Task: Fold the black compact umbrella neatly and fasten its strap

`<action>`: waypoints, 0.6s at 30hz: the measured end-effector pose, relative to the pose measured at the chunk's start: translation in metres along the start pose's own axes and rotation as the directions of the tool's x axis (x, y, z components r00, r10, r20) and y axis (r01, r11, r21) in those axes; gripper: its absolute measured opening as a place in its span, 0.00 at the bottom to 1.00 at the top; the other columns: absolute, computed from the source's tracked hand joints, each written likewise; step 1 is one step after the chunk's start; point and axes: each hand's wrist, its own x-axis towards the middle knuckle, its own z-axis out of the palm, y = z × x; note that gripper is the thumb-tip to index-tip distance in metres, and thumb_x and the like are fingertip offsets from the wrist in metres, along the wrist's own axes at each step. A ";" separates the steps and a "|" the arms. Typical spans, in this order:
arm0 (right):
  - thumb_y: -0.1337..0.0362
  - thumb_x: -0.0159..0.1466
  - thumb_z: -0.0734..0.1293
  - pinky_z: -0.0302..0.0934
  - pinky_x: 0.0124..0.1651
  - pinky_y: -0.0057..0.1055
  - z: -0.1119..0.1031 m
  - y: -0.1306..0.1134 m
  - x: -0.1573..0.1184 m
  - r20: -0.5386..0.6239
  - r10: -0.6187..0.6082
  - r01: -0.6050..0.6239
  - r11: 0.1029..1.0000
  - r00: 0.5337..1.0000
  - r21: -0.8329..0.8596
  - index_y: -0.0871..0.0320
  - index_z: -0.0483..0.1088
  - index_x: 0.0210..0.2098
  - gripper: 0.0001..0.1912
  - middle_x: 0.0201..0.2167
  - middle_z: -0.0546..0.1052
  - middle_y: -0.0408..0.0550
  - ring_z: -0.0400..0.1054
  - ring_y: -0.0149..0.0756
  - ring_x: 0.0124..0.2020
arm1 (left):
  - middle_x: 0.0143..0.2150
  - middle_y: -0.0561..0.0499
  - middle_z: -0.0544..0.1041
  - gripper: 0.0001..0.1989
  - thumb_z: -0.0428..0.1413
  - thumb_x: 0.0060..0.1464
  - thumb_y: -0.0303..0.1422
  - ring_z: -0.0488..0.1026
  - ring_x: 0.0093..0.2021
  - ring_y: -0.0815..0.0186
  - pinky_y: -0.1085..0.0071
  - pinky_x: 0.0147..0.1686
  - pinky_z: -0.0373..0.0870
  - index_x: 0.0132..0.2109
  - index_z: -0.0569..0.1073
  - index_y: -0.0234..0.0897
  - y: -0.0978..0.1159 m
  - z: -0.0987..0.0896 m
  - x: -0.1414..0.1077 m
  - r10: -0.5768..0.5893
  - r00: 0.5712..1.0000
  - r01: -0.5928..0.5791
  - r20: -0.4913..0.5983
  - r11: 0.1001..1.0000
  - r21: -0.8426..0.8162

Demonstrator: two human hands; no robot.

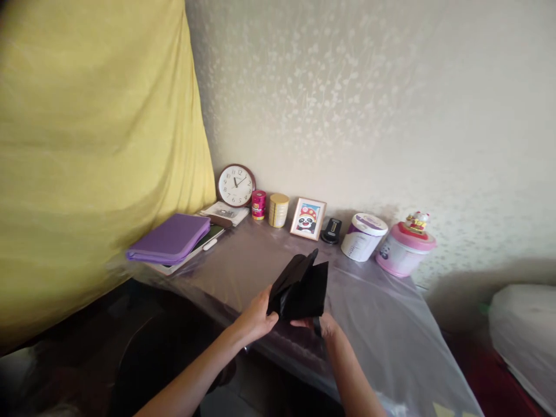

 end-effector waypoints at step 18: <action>0.65 0.59 0.56 0.64 0.35 0.32 -0.055 0.007 0.021 0.280 0.203 -0.244 0.963 0.938 0.119 0.49 0.62 0.53 0.22 0.37 0.74 0.46 0.69 0.36 0.31 | 0.57 0.35 0.61 0.37 0.47 0.48 0.31 0.71 0.43 0.58 0.67 0.39 0.66 0.63 0.42 0.27 0.011 0.012 -0.007 -0.001 1.000 0.003 -0.005 0.949 0.315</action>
